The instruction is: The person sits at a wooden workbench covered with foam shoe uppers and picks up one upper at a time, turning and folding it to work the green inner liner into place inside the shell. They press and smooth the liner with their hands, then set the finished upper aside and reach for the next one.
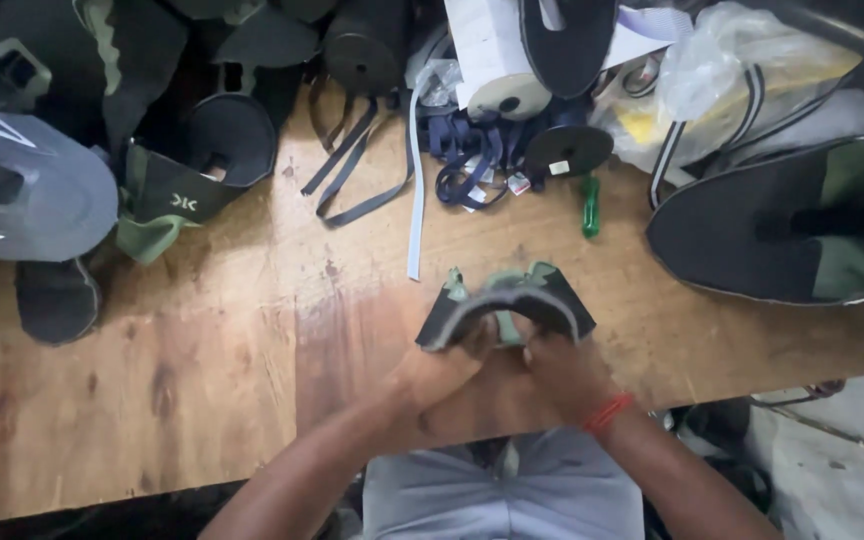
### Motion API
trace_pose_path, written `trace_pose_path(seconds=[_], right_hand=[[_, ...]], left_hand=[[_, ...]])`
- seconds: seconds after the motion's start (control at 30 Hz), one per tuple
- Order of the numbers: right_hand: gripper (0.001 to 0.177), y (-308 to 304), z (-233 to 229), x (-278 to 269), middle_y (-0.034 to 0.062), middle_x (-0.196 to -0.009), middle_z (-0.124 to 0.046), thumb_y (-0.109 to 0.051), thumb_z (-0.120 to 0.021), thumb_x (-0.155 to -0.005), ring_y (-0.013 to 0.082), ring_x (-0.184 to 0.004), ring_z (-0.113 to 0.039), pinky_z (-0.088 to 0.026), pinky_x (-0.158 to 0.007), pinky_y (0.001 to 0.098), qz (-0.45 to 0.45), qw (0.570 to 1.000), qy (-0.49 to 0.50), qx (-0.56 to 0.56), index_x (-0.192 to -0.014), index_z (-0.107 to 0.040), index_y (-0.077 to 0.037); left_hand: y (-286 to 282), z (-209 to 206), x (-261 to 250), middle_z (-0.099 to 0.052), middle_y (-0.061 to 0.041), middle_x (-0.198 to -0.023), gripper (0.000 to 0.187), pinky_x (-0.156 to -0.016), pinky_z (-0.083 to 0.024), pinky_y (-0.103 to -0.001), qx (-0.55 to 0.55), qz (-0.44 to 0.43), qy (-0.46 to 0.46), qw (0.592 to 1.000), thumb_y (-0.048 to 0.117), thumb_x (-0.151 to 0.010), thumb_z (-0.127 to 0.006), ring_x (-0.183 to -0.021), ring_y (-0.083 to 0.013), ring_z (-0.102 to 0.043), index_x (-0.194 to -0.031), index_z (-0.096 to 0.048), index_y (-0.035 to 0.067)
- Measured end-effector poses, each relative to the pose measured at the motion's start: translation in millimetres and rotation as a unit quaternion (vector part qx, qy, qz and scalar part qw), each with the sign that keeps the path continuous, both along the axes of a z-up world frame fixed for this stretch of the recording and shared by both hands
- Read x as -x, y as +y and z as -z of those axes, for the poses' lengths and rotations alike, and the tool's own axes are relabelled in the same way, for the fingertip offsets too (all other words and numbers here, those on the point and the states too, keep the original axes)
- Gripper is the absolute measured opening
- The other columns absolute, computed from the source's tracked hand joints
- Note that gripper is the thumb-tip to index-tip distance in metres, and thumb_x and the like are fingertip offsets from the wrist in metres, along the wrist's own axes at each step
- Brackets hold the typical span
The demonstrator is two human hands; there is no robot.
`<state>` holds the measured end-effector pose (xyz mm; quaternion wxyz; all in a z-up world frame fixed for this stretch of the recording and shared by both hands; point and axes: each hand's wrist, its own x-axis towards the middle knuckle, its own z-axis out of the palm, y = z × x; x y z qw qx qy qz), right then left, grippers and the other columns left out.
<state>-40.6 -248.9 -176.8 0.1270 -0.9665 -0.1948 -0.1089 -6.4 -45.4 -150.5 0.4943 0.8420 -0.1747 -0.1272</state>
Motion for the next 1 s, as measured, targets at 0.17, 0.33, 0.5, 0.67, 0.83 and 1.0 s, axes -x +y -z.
trace_pose_path(seconds=[0.17,0.33,0.5,0.67,0.83,1.0], right_hand=[[0.051,-11.9,7.5,-7.2,0.0189,-0.124,-0.069,-0.015,-0.064,-0.082,0.0395,-0.116,-0.065,-0.049,-0.101,0.049,-0.032,0.998,-0.057,-0.016,-0.132,-0.06,-0.01],[0.055,-9.9,-2.4,-6.8,0.0177,-0.129,-0.068,-0.011,-0.065,-0.083,0.0391,-0.112,-0.066,-0.052,-0.093,0.0476,-0.024,0.997,-0.018,-0.077,-0.138,-0.062,-0.005],[0.048,-26.1,21.8,-9.3,0.0105,-0.124,-0.071,-0.017,-0.068,-0.087,0.0348,-0.105,-0.071,-0.056,-0.087,0.0435,0.035,0.995,0.0,-0.093,-0.135,-0.065,-0.019],[0.053,-33.0,16.6,-10.7,0.0082,-0.133,-0.066,-0.021,-0.062,-0.094,0.0263,-0.11,-0.07,-0.057,-0.088,0.0408,0.019,0.999,0.047,-0.004,-0.146,-0.057,-0.011],[0.061,-35.3,8.0,-8.0,0.0133,-0.157,-0.047,-0.023,-0.063,-0.082,0.0226,-0.141,-0.051,-0.043,-0.113,0.0382,-0.098,0.974,-0.007,0.206,-0.14,-0.053,-0.007],[0.071,-48.2,-8.2,-15.3,0.0104,-0.16,-0.04,-0.034,-0.063,-0.086,0.0257,-0.146,-0.037,-0.029,-0.118,0.0436,-0.175,0.983,0.041,-0.037,-0.149,-0.048,-0.004]], left_hand=[[-2.1,83.6,-17.0,-0.059,-0.023,-0.135,0.043,-0.091,-0.053,-0.05,-0.197,0.11,-0.348,0.91,0.013,-0.092,-0.054,-0.114,-0.0441,-0.062,-0.135,-0.058,0.006],[-24.6,112.7,-29.8,-0.053,-0.025,-0.145,0.05,-0.09,-0.053,-0.049,-0.224,0.104,-0.32,0.915,0.01,-0.095,-0.044,-0.11,-0.0444,-0.065,-0.144,-0.049,0.003],[-41.0,11.4,-27.8,-0.069,-0.019,-0.122,0.03,-0.1,-0.05,-0.045,-0.178,-0.034,-0.078,0.98,0.03,-0.115,-0.048,-0.115,-0.0367,-0.066,-0.128,-0.063,0.008],[-25.6,58.8,-26.3,-0.071,-0.014,-0.113,0.036,-0.094,-0.054,-0.041,-0.341,0.114,-0.527,0.77,0.014,-0.084,-0.058,-0.108,-0.029,-0.068,-0.115,-0.07,0.001],[-8.2,88.6,-12.5,-0.068,-0.019,-0.117,0.032,-0.095,-0.05,-0.048,-0.337,0.261,-0.216,0.878,0.015,-0.104,-0.053,-0.109,-0.034,-0.064,-0.124,-0.069,-0.005],[-10.2,22.8,16.1,-0.066,-0.016,-0.125,0.05,-0.109,-0.038,-0.045,-0.215,0.139,-0.447,0.857,0.008,-0.081,-0.056,-0.125,-0.0326,-0.057,-0.128,-0.072,0.002]])
